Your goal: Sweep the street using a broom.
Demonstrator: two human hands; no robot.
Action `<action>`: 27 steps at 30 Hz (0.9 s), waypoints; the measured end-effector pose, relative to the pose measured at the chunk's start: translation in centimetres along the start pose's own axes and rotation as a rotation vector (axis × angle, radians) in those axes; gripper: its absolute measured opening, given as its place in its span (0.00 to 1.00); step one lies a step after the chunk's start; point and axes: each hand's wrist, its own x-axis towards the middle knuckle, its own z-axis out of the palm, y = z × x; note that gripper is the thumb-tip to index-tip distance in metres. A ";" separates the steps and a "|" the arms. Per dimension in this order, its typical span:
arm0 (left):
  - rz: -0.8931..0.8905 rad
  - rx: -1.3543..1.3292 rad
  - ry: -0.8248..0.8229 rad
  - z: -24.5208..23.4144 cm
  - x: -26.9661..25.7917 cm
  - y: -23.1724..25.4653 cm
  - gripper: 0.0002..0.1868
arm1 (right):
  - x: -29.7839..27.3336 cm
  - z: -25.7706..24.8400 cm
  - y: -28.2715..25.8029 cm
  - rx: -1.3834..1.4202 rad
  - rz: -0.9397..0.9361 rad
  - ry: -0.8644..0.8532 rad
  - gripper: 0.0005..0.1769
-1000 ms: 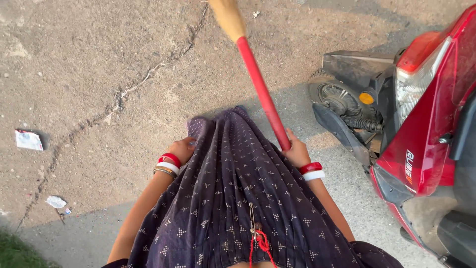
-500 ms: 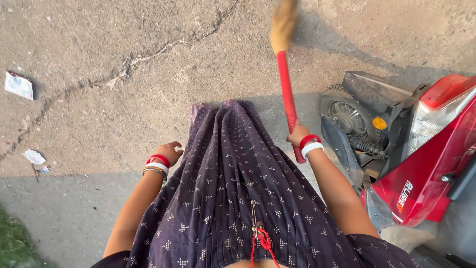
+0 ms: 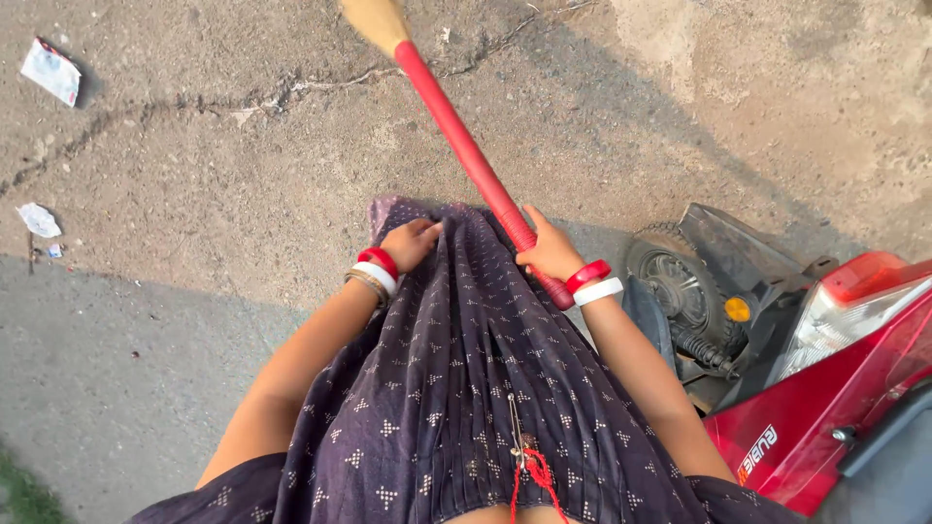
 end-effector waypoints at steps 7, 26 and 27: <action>0.349 -0.901 -0.033 6.9 11.0 7.5 0.23 | 7.3 3.8 1.7 -0.115 -0.303 0.320 0.35; -0.402 0.239 0.060 -6.9 4.8 -10.9 0.23 | 4.9 4.6 -4.2 0.368 0.032 -0.044 0.23; -0.506 0.081 0.102 -7.0 4.1 -12.1 0.26 | 5.1 4.8 -4.8 0.369 0.028 -0.043 0.23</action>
